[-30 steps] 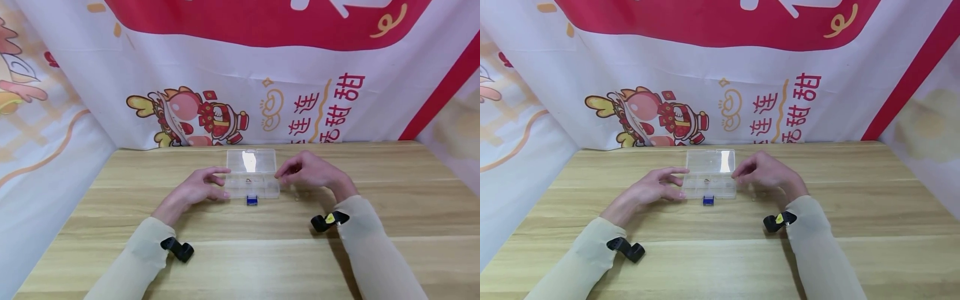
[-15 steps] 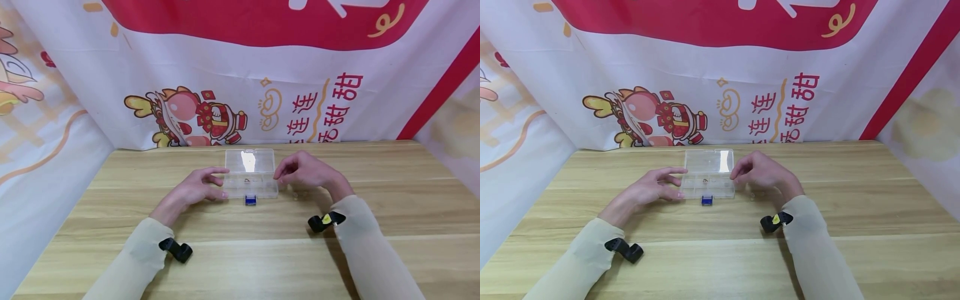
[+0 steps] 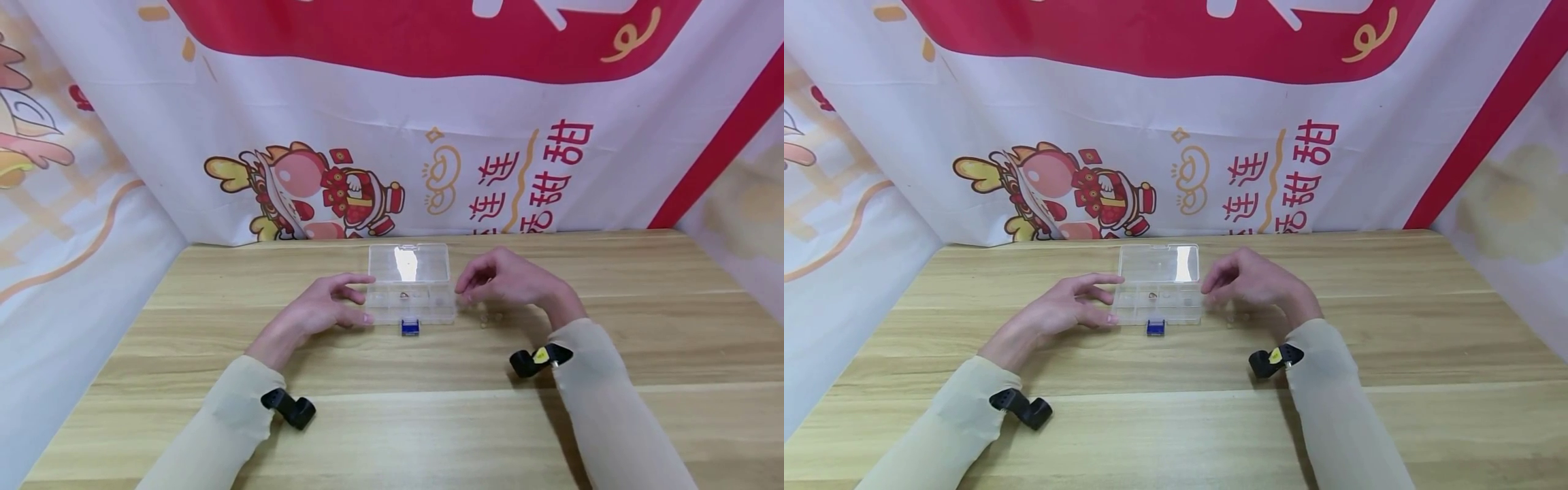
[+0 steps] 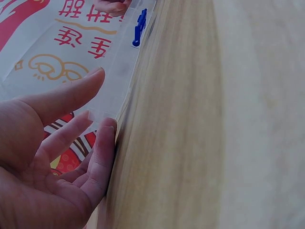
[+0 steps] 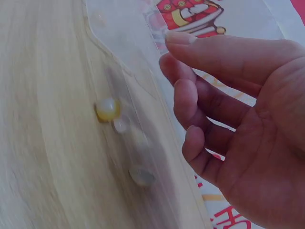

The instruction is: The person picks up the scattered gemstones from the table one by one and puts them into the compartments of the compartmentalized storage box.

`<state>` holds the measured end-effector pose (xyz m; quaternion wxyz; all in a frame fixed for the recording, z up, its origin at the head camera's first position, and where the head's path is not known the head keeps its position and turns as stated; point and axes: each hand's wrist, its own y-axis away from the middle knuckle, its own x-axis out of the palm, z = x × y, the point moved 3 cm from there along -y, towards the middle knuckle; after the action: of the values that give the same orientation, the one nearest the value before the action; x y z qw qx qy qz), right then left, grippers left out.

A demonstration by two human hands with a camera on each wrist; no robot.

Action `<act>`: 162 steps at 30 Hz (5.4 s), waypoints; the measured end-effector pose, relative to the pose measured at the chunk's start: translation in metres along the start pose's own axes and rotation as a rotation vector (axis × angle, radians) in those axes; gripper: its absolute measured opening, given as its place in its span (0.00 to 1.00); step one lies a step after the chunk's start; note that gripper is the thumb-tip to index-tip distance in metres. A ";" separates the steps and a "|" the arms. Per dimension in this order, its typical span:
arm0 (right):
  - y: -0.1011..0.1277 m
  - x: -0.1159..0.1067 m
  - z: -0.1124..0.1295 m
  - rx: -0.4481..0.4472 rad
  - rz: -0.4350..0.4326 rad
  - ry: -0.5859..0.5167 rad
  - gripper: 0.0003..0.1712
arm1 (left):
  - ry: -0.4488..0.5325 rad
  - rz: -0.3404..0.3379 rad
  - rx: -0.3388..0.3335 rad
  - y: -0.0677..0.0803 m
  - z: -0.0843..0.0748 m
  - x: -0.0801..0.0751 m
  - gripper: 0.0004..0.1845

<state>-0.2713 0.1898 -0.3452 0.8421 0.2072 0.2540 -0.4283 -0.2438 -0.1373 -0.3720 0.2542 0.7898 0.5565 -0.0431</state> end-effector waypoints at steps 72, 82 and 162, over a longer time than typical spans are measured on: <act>0.009 -0.016 -0.020 0.096 -0.042 -0.046 0.10 | -0.010 -0.009 -0.012 0.004 0.000 -0.004 0.38; 0.006 -0.011 -0.012 0.099 -0.071 -0.017 0.13 | -0.012 -0.001 -0.005 0.002 -0.001 -0.001 0.39; -0.027 0.045 0.030 -0.023 -0.015 -0.018 0.05 | -0.008 0.005 0.011 -0.001 0.000 -0.001 0.39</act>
<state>-0.2637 0.1306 -0.3524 0.8434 0.1919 0.2530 -0.4334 -0.2449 -0.1379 -0.3721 0.2520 0.7925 0.5533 -0.0487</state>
